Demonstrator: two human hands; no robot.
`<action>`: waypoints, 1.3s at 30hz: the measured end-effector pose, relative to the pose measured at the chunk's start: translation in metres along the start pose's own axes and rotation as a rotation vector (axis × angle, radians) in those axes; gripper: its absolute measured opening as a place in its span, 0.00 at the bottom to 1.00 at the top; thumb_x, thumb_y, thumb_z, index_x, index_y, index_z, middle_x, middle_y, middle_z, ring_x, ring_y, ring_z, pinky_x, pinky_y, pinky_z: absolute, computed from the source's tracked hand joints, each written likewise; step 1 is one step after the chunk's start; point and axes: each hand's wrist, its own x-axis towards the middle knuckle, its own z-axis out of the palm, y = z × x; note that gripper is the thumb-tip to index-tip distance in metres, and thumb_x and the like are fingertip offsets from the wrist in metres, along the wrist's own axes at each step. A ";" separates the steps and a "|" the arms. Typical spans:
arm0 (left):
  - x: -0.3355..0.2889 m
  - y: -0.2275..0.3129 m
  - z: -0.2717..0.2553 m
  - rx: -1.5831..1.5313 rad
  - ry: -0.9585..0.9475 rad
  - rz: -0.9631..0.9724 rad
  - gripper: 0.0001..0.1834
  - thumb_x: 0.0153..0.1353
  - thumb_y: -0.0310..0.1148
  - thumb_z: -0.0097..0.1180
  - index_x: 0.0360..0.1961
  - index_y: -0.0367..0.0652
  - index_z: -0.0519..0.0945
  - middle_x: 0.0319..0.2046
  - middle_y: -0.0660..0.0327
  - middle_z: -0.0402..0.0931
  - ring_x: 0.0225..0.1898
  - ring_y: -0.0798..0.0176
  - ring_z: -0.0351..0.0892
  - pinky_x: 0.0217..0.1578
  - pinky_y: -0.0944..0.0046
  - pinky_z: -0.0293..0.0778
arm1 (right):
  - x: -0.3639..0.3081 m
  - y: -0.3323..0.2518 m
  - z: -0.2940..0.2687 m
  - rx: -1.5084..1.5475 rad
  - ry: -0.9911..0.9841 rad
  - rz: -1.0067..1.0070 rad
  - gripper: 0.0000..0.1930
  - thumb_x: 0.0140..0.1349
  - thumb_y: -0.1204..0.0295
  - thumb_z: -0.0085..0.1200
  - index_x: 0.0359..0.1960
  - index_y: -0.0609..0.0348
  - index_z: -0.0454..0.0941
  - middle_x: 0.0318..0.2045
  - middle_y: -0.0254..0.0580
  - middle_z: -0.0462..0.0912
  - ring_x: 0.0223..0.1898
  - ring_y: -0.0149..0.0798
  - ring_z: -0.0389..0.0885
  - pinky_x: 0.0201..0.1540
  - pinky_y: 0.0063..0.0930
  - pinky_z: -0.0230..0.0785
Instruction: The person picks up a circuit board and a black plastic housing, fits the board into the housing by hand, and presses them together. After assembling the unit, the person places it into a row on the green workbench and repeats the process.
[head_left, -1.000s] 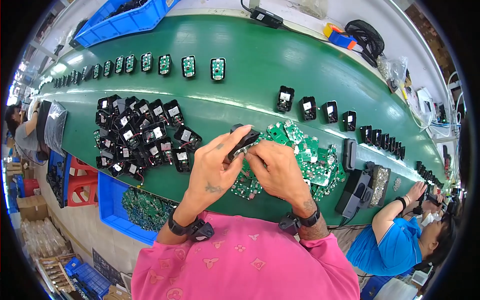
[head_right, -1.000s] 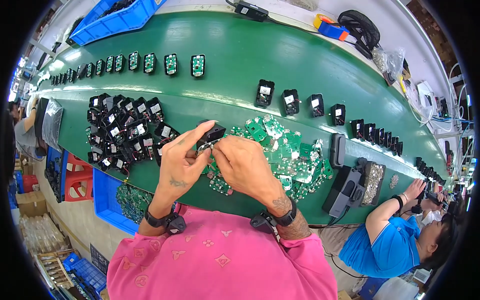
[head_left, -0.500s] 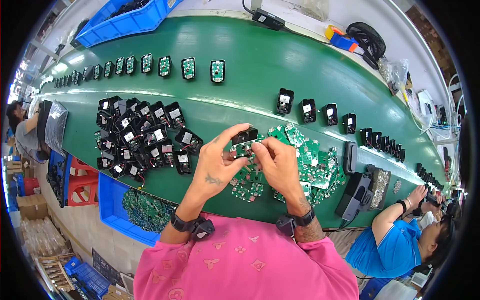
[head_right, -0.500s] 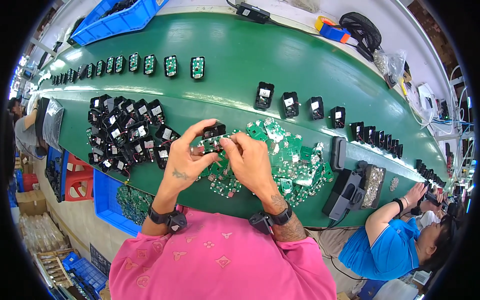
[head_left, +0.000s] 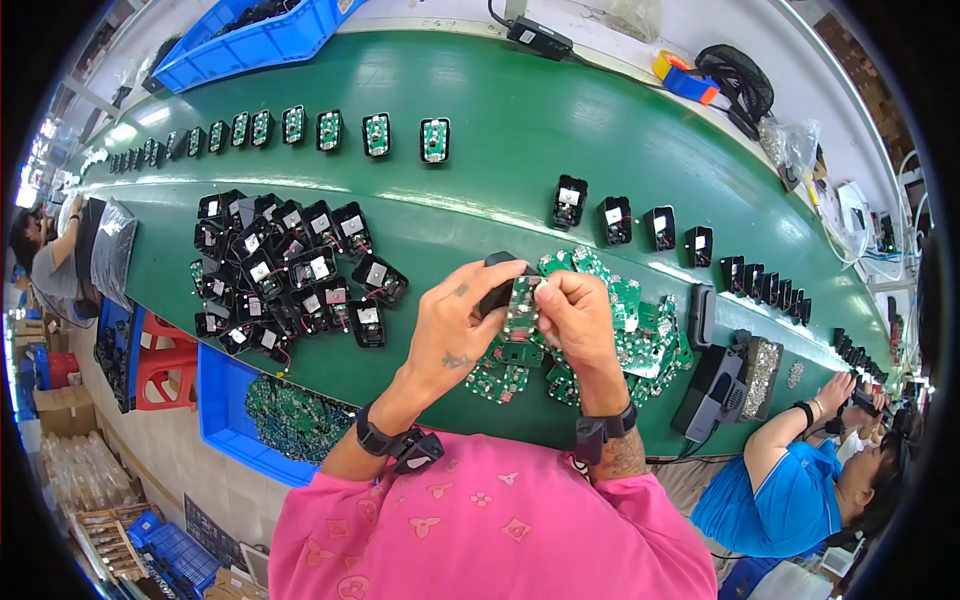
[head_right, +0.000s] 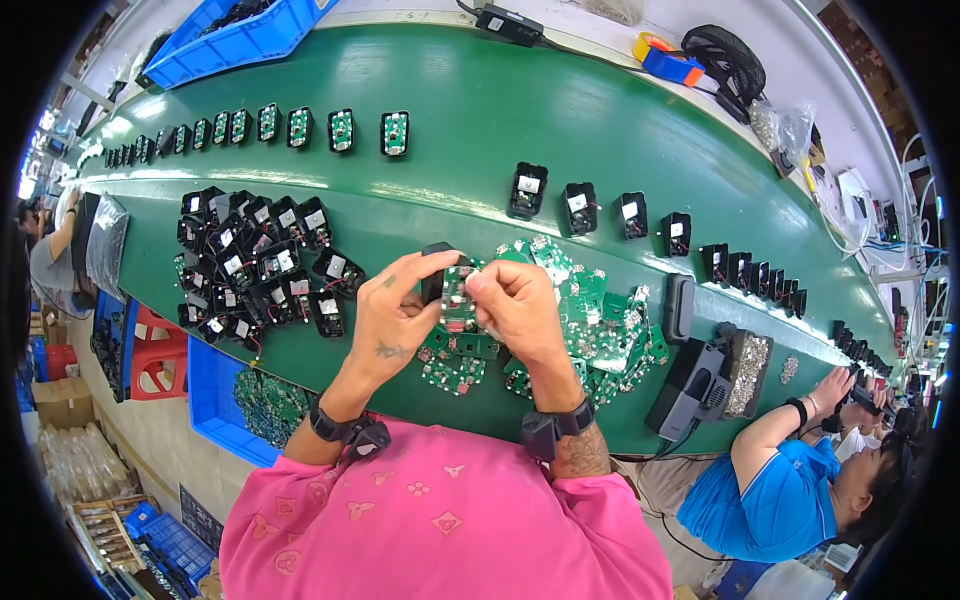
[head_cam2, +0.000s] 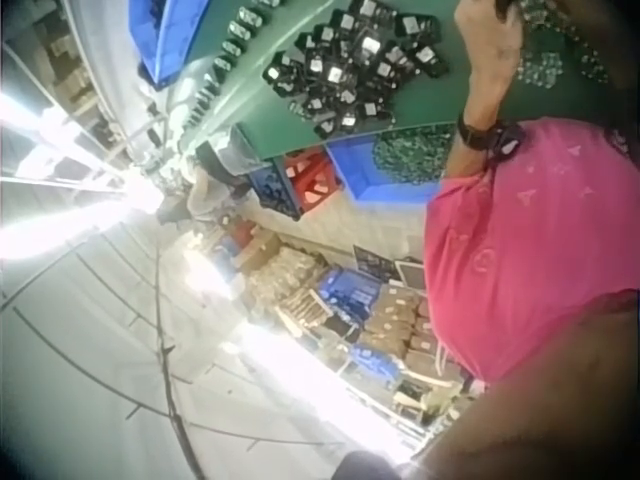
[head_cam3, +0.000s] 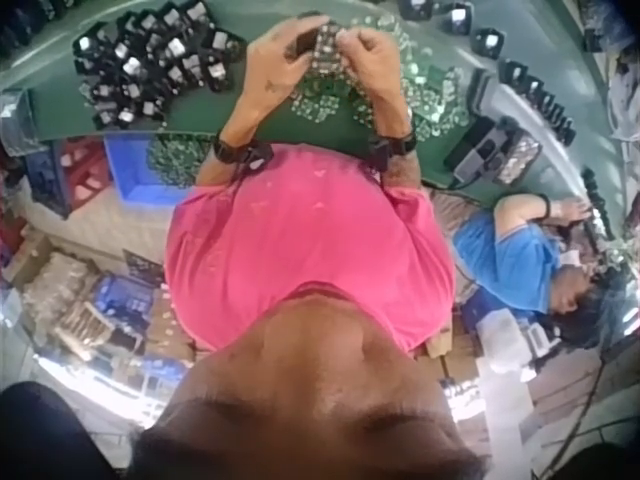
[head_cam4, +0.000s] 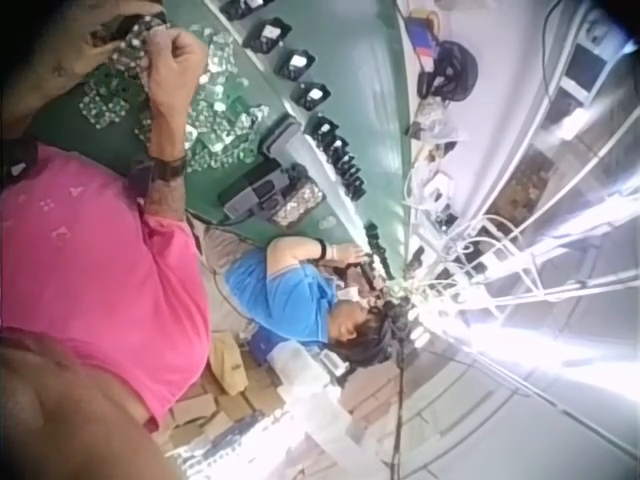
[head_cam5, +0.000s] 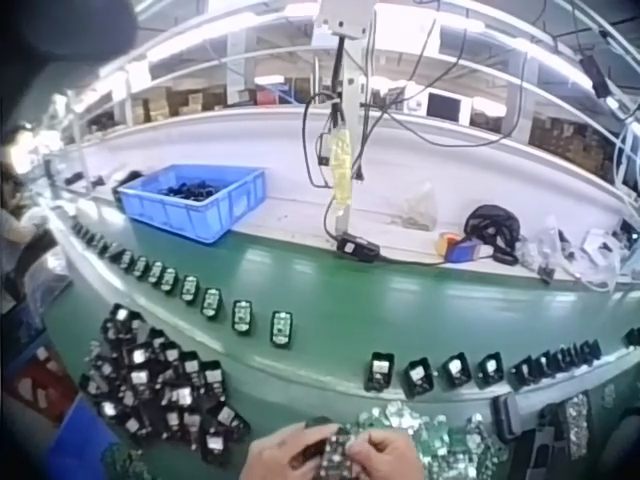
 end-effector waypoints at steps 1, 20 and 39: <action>0.000 -0.001 0.003 0.068 0.020 0.043 0.31 0.48 0.12 0.62 0.56 0.45 0.81 0.49 0.53 0.80 0.33 0.71 0.83 0.27 0.73 0.78 | 0.001 0.000 -0.004 0.040 -0.037 0.047 0.15 0.69 0.65 0.59 0.25 0.59 0.77 0.16 0.28 0.75 0.16 0.17 0.67 0.16 0.15 0.53; 0.002 0.008 0.004 -0.065 0.071 -0.209 0.30 0.58 0.14 0.49 0.63 0.43 0.75 0.46 0.54 0.82 0.32 0.79 0.79 0.33 0.70 0.79 | -0.011 -0.009 0.026 -0.441 0.160 -0.215 0.13 0.68 0.68 0.59 0.26 0.63 0.79 0.17 0.24 0.72 0.19 0.18 0.64 0.21 0.19 0.54; 0.007 0.013 0.005 -0.418 0.068 -0.319 0.17 0.72 0.30 0.49 0.59 0.36 0.73 0.43 0.53 0.82 0.27 0.66 0.84 0.21 0.71 0.81 | -0.002 -0.011 0.038 -0.702 0.133 -0.497 0.22 0.70 0.72 0.51 0.64 0.59 0.67 0.41 0.52 0.81 0.34 0.44 0.82 0.38 0.35 0.74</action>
